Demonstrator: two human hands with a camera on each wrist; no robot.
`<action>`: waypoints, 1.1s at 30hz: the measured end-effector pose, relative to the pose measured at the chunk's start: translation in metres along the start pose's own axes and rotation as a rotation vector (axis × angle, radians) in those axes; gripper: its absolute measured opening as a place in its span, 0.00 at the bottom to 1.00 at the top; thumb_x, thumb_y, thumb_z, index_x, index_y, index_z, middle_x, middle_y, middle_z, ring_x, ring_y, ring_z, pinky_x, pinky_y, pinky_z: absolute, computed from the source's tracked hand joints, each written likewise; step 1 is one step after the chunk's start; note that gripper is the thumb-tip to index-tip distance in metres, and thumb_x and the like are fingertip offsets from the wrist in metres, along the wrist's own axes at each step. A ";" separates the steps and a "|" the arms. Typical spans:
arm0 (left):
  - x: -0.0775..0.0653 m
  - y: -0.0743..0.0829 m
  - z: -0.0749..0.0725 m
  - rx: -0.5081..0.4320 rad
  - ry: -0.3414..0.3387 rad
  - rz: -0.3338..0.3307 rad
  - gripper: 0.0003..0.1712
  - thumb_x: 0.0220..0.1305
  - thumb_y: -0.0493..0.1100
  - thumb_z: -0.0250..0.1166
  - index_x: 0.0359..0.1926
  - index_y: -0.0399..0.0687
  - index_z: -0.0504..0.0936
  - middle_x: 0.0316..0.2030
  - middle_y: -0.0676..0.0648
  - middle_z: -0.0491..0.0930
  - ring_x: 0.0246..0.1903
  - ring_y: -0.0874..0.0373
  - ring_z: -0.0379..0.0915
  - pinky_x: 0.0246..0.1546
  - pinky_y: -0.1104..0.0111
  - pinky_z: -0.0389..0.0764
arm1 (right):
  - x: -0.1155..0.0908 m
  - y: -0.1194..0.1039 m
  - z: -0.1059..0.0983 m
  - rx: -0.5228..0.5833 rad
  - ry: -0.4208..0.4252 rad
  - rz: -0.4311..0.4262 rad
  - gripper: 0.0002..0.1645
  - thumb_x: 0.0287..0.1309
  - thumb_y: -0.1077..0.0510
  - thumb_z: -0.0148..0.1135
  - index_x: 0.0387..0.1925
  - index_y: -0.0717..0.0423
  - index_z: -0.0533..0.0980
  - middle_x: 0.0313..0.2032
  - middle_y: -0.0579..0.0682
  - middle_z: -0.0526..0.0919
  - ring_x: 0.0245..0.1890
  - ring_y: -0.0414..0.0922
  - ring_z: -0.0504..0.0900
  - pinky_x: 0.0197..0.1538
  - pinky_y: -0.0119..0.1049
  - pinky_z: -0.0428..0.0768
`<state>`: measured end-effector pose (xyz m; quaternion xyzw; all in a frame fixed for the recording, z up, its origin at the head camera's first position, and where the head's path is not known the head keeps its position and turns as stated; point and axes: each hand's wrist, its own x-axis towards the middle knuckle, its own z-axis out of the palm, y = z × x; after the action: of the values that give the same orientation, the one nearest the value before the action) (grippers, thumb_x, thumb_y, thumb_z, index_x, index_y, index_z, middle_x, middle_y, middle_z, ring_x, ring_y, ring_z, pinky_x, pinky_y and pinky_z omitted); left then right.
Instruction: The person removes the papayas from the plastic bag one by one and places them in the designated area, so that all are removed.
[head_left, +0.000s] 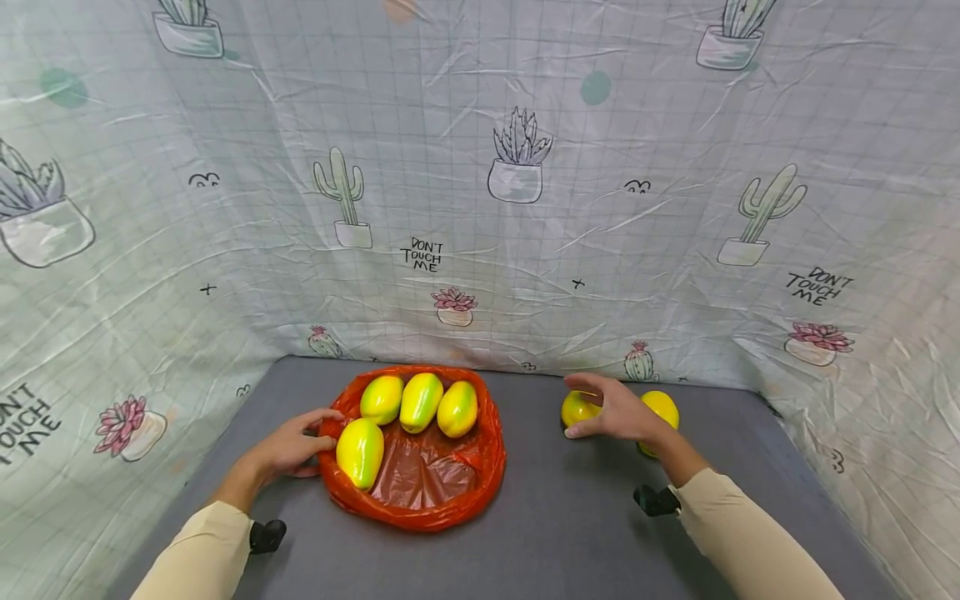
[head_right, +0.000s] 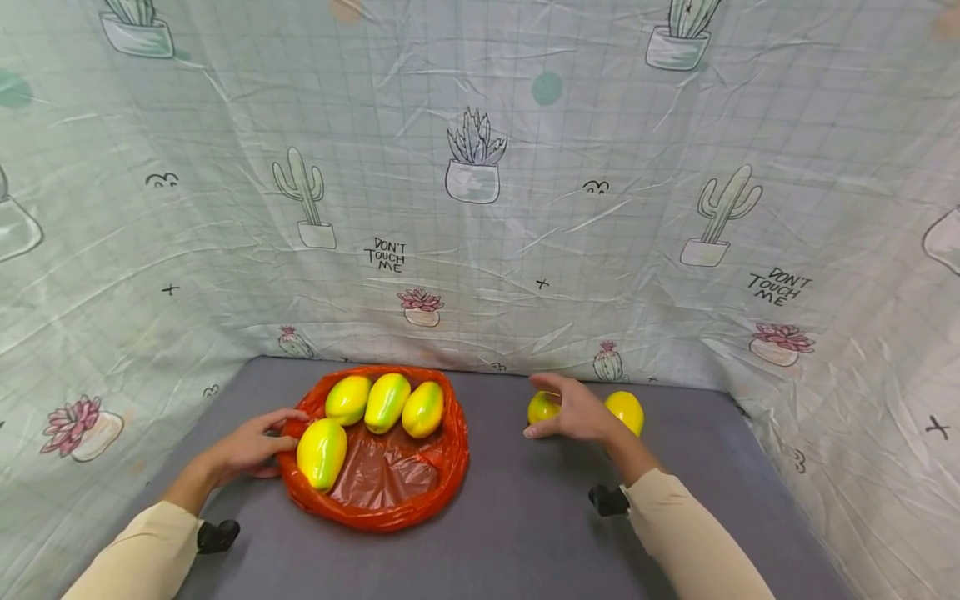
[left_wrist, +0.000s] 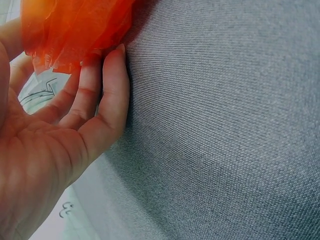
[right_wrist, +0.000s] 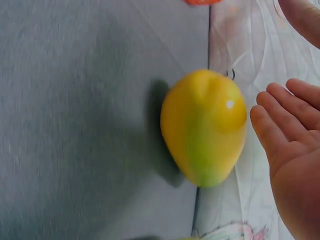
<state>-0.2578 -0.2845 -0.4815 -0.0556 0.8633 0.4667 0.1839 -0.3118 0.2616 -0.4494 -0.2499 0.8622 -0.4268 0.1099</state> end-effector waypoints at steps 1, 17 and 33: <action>0.000 0.000 0.000 -0.006 -0.001 -0.001 0.31 0.70 0.44 0.65 0.72 0.47 0.70 0.65 0.29 0.62 0.48 0.47 0.77 0.39 0.57 0.89 | 0.001 -0.002 0.002 0.001 -0.005 -0.008 0.55 0.53 0.51 0.81 0.75 0.67 0.62 0.74 0.69 0.67 0.74 0.68 0.69 0.73 0.62 0.68; -0.002 -0.004 0.000 -0.036 -0.009 0.005 0.31 0.70 0.43 0.65 0.71 0.47 0.70 0.64 0.31 0.62 0.46 0.49 0.76 0.38 0.59 0.87 | 0.025 -0.032 0.039 0.060 -0.071 -0.075 0.54 0.52 0.49 0.81 0.74 0.65 0.65 0.74 0.66 0.69 0.75 0.63 0.69 0.74 0.61 0.67; -0.001 -0.003 0.000 -0.034 -0.002 0.007 0.30 0.70 0.43 0.65 0.71 0.48 0.71 0.67 0.30 0.60 0.44 0.50 0.76 0.36 0.61 0.86 | 0.053 -0.069 0.086 0.076 -0.164 -0.161 0.54 0.53 0.48 0.80 0.74 0.66 0.65 0.72 0.64 0.72 0.73 0.61 0.72 0.73 0.59 0.71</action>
<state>-0.2562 -0.2862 -0.4841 -0.0553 0.8552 0.4819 0.1825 -0.2995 0.1398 -0.4460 -0.3481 0.8105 -0.4449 0.1550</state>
